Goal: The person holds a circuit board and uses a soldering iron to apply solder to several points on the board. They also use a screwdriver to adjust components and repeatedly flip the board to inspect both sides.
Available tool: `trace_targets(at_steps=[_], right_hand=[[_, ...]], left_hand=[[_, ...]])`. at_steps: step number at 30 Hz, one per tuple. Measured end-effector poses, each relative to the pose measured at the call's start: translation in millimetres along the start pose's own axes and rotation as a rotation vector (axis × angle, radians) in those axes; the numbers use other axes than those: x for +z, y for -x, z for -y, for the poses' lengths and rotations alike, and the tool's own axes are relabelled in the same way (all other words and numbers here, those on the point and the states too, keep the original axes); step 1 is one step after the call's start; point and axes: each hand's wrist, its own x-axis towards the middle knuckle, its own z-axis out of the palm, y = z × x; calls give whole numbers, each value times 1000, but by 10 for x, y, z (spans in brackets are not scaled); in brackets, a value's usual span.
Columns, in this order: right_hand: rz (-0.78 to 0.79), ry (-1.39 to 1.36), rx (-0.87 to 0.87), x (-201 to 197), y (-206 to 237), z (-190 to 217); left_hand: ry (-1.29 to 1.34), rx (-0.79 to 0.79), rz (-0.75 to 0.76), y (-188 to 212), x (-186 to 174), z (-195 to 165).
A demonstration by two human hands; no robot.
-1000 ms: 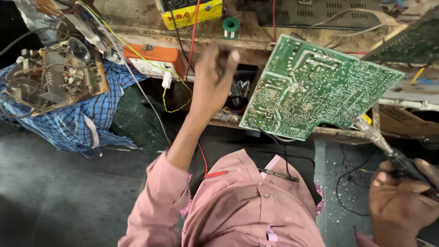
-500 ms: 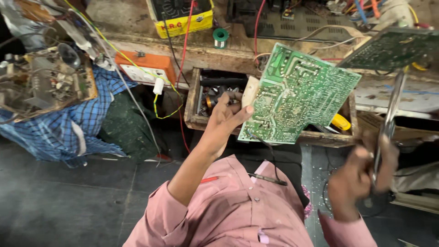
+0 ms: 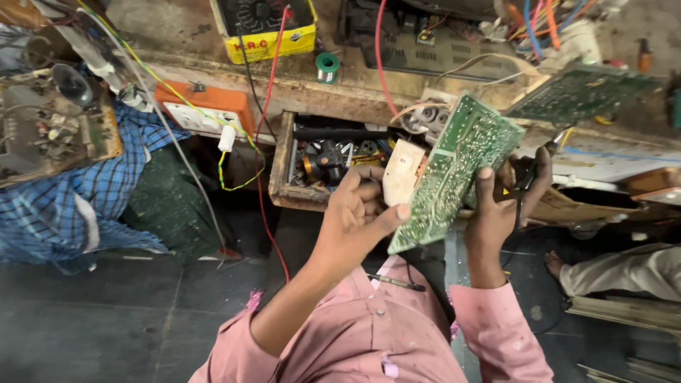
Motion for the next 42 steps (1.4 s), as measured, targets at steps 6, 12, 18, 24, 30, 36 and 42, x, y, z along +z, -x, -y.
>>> trace_targets(at_steps=[6,12,18,24,30,36,42], right_hand=[[13,-43,37,-97,33,207],[160,-224,347,-363,616,445],[218,-661,846,-818,1226,727],[220,-747,943,-795,1517,748],[201,-805,1001,-788,1711,811],[182,-822,996,-862,1667,827],[163,-830,1007,-905,1665,814]], left_hand=[[-168,78,87,520,472,-360],[-549,361,-20,787,719,-433],[-599,621,-123,953,760,-330],[-695,643,12,1124,753,-347],[-724,618,230,1084,1036,-337],[-584,605,129,953,1268,-218],[-463,332,116,900,1258,-83]])
